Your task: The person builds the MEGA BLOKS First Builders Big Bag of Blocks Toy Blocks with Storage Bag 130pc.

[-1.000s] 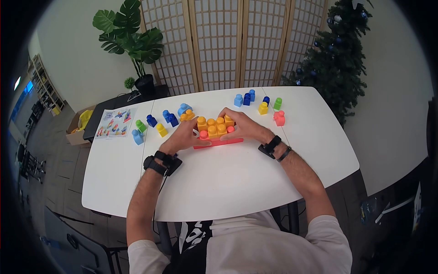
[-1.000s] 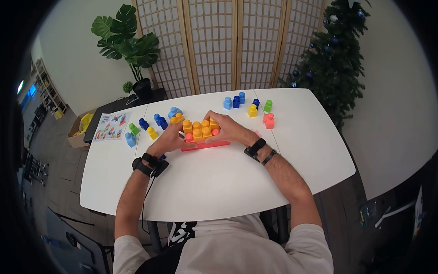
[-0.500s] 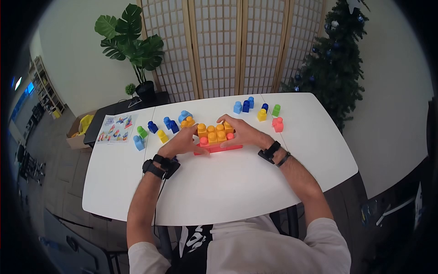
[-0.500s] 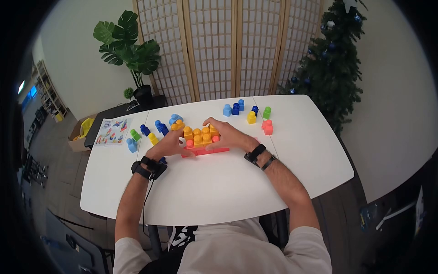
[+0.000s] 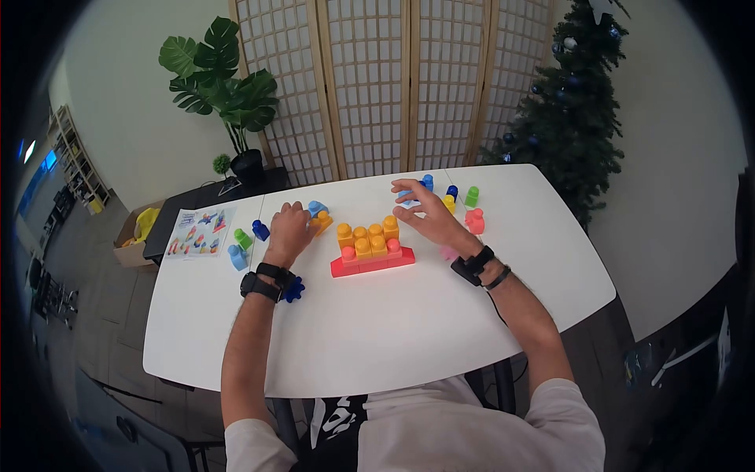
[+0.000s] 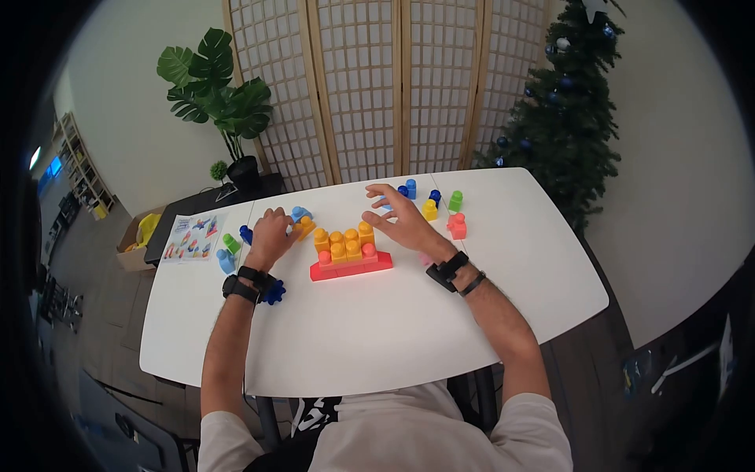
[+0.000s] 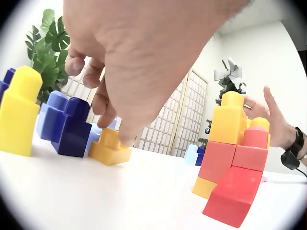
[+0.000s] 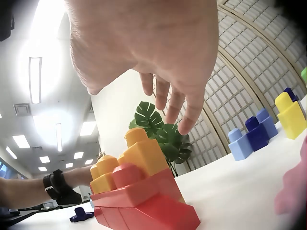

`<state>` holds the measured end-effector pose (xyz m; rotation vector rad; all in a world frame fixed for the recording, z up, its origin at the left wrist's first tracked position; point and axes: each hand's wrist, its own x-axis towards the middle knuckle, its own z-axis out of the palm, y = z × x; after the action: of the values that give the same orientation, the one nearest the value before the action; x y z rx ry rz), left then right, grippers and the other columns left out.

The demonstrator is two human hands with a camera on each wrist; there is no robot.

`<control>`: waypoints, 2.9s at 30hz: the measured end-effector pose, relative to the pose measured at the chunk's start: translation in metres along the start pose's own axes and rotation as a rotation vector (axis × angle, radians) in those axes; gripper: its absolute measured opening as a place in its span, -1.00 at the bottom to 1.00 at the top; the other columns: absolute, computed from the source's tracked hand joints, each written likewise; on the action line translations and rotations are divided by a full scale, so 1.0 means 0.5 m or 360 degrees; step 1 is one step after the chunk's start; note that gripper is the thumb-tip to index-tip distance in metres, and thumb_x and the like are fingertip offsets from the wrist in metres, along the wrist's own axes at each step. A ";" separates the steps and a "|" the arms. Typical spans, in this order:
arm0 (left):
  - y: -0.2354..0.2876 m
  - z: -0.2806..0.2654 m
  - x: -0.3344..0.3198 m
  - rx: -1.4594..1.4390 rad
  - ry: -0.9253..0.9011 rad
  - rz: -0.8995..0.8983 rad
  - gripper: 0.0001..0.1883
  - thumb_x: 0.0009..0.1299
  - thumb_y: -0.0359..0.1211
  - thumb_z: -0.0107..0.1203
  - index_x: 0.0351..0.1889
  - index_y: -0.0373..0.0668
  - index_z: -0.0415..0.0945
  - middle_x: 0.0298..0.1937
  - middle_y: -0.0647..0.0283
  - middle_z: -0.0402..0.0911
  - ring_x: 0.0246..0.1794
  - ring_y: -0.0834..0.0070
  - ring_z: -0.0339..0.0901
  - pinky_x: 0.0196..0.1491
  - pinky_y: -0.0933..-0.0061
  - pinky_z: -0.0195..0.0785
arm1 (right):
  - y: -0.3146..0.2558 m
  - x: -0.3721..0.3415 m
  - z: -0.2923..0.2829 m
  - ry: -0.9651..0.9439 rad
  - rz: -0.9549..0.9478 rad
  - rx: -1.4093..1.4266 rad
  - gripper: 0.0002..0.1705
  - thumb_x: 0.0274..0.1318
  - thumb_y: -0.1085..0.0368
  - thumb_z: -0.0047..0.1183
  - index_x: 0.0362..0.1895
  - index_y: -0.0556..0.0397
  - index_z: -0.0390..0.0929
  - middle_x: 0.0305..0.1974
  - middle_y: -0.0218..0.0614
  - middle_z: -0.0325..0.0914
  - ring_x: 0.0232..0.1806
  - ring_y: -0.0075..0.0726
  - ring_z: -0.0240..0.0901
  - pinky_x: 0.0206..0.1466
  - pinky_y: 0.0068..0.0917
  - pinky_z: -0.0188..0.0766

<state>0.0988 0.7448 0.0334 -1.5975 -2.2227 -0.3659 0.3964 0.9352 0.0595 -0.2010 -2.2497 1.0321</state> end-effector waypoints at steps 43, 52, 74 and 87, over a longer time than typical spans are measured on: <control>0.141 -0.140 0.029 -0.1202 -0.0298 0.0433 -0.75 0.40 -0.48 0.44 0.00 -0.36 0.77 -0.08 0.04 0.83 -0.06 0.26 0.84 0.12 0.36 0.72 | -0.050 0.004 0.019 -0.0258 -0.0033 -0.0169 -0.68 0.55 0.27 0.11 0.16 0.17 0.76 0.02 -0.16 0.83 0.04 -0.23 0.74 0.17 -0.34 0.60; 0.138 -0.125 0.030 -0.1185 -0.0350 0.0412 -0.74 0.39 -0.45 0.46 0.00 -0.34 0.77 -0.08 0.06 0.84 -0.05 0.26 0.84 0.11 0.36 0.72 | -0.044 0.000 0.026 -0.0304 -0.0126 -0.0300 -0.70 0.52 0.34 0.06 0.11 0.22 0.75 0.02 -0.08 0.82 0.02 -0.09 0.77 0.18 -0.29 0.61; 0.142 -0.128 -0.015 -0.1106 -0.0544 0.0537 -0.07 0.20 -0.05 0.66 0.41 -0.36 0.46 0.22 -0.13 0.71 0.22 -0.04 0.69 0.28 0.18 0.55 | -0.046 -0.034 0.053 -0.0381 -0.0431 -0.0716 0.14 0.27 -0.20 0.38 0.67 0.18 0.14 0.60 0.15 0.27 0.67 0.16 0.18 0.69 -0.13 0.21; 0.150 -0.074 -0.022 -0.0786 -0.0468 0.0481 -0.18 0.16 -0.24 0.66 0.30 -0.34 0.43 0.12 -0.10 0.63 0.16 -0.09 0.61 0.23 0.11 0.51 | -0.031 -0.049 0.076 -0.0422 -0.0402 -0.0943 0.21 0.19 0.03 0.49 0.73 0.09 0.01 0.71 -0.07 0.08 0.79 0.10 -0.12 0.74 -0.10 0.14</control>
<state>0.1787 0.7442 0.0609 -2.3437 -2.1493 -0.6670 0.3940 0.8916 0.0403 -0.0243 -2.6883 0.2514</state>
